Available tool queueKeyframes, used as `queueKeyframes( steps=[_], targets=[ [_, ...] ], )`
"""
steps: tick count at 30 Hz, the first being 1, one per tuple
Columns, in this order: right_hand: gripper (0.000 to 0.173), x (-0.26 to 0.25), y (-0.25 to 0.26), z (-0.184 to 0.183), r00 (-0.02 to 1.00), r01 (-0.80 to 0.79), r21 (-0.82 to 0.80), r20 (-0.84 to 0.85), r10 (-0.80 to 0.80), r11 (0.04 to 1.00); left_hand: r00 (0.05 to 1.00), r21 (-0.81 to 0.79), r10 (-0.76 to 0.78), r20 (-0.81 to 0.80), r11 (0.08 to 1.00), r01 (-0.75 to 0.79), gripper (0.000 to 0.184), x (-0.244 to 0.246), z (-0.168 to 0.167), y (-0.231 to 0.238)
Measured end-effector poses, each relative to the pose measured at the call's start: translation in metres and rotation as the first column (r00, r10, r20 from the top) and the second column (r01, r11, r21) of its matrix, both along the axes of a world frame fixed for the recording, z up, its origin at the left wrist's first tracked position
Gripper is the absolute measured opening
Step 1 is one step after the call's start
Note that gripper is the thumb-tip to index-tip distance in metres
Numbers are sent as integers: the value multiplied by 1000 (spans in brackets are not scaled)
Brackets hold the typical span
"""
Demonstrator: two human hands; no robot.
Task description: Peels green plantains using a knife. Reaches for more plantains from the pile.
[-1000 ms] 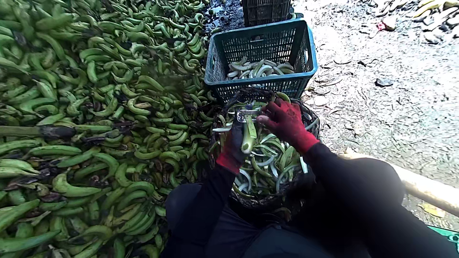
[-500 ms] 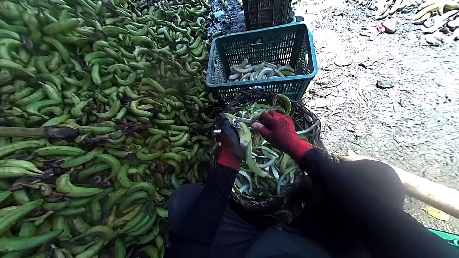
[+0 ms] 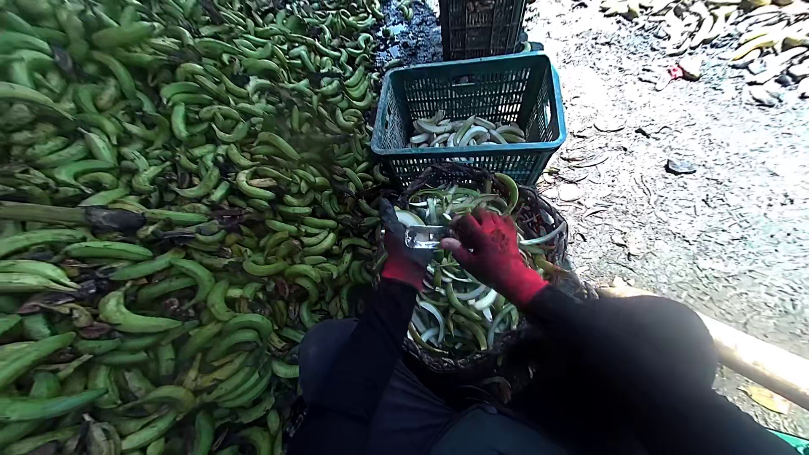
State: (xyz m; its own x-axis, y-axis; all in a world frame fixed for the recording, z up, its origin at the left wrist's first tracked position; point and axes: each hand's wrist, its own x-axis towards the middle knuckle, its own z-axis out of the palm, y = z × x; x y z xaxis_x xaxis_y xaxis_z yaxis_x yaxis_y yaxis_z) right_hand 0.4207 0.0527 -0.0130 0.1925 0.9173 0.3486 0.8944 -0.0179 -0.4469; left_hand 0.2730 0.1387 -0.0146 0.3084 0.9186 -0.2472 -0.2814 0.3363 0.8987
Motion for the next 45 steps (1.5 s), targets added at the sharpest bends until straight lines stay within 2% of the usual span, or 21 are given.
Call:
queueKeyframes(
  steps=[2,4,8,10,12,13,15,16,18,20,22,24,27,29,30,32,33,35,38,41,45],
  targets=[
    [54,-10,0,-1,998,-22,62,65,18,998,968,-147,121,222,985,-89,55,4,6,7],
    [53,-8,4,2,999,-27,33,35,25,999,942,-148,102,319,987,-57,50,5,4,4],
    [49,9,7,3,988,-45,-48,-147,38,998,997,238,22,-77,971,-4,48,9,6,-27],
    [49,19,5,5,989,-31,-53,-148,23,998,915,393,64,-399,913,107,51,8,13,-28],
    [51,19,4,6,997,-18,-34,-80,15,999,809,438,92,-580,873,214,52,4,17,-23],
    [52,17,5,5,999,-19,-16,-43,18,1000,846,424,70,-528,885,191,49,2,15,-20],
    [54,12,5,5,999,-30,3,12,30,1000,970,314,28,-242,948,51,45,5,8,-11],
    [55,10,5,3,999,-31,13,24,31,999,985,286,7,-173,957,43,48,4,7,-8],
    [56,12,4,3,1000,-21,5,3,21,1000,931,391,22,-363,911,130,45,2,14,-15],
    [54,20,7,6,995,-17,-68,-95,11,998,795,462,71,-602,844,274,46,3,25,-30],
    [53,27,15,12,978,10,-180,-202,-46,984,795,386,29,-606,884,262,43,10,25,-43],
    [50,24,11,9,973,37,-163,-220,-73,986,767,321,-8,-641,905,278,48,14,22,-49],
    [48,22,9,7,971,32,-194,-228,-77,980,657,437,100,-748,819,372,60,17,13,-46],
    [53,35,21,11,905,15,-325,-397,-151,946,716,549,144,-683,748,373,52,17,8,-45],
    [54,43,24,9,850,20,-347,-487,-199,937,772,541,93,-629,765,349,45,15,10,-43],
    [51,49,22,4,804,56,-284,-556,-212,957,869,322,-110,-482,900,292,42,7,18,-32],
    [49,45,15,2,845,39,-197,-517,-137,980,919,207,-179,-350,942,263,44,1,16,-20],
    [56,34,1,-6,963,-113,40,-243,119,993,953,16,-303,5,953,302,45,-15,9,9],
    [62,23,0,-7,943,-321,218,170,288,922,874,-162,-326,361,901,403,39,-20,12,23],
    [59,19,1,-4,953,-272,167,181,242,948,916,-272,-257,309,899,344,34,-7,27,19],
    [57,13,4,-9,987,-158,-7,10,158,987,951,-16,-302,62,953,303,44,-14,11,2]
  ],
)
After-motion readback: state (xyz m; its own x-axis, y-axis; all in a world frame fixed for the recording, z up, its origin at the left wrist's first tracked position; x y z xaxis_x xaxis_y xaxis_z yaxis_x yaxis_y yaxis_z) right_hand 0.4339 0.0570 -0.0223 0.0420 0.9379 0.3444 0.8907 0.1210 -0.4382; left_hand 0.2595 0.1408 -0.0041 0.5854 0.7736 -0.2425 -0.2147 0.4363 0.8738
